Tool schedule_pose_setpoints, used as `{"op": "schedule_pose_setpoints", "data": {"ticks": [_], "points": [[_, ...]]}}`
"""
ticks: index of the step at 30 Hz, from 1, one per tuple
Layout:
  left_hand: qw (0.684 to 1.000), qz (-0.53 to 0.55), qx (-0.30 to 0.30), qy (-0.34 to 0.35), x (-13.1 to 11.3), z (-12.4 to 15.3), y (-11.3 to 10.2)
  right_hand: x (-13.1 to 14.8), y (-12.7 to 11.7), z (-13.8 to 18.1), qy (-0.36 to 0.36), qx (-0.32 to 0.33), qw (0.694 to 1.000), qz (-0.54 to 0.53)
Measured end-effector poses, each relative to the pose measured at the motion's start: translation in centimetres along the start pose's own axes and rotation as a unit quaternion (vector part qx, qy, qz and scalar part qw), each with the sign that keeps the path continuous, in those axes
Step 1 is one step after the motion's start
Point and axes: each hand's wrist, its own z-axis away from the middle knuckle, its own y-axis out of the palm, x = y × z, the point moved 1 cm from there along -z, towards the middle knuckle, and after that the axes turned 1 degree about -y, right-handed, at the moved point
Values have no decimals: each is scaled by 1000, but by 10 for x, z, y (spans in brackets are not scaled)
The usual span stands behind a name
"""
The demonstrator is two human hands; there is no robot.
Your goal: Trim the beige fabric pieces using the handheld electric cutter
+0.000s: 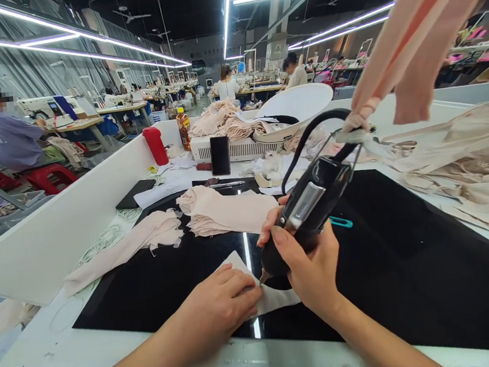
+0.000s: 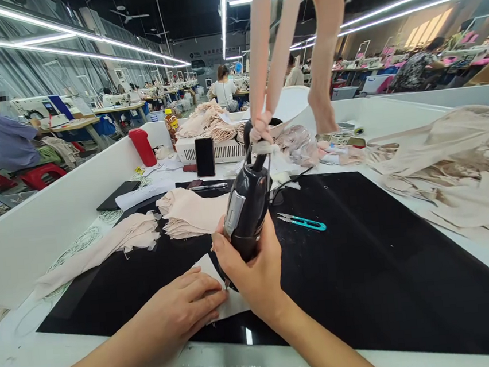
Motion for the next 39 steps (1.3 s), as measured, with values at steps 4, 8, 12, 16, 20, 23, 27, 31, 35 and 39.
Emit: {"op": "schedule_pose_setpoints", "data": {"ticks": [4,8,12,16,20,23,27,31,35,39], "points": [[1000,2,3,-3,-1,0,-4,9,-7,-3,1,-12,1000,-4],[1000,19,-20,-10,-8,-3,-7,20,-23,-2,-1,-36,999,2],[997,42,-44,-36,-20,-10,0,24,-36,3,-1,-38,999,19],[997,28,-47,-45,-29,-15,10,25,-41,9,-6,-36,999,33],[998,1,-18,-56,-31,-14,11,28,-43,13,-18,-31,999,27],[998,-14,-3,-55,-32,-13,8,30,-44,14,-17,-25,999,18],[998,-30,15,-61,-35,-12,9,32,-44,16,-19,-25,999,22],[997,-47,27,-60,-36,-10,14,32,-45,16,-21,-28,999,29],[997,-57,22,-52,-36,-8,17,31,-44,15,-8,-36,999,22],[997,-62,9,-50,-37,-8,17,28,-37,12,-3,-39,999,-1]]}}
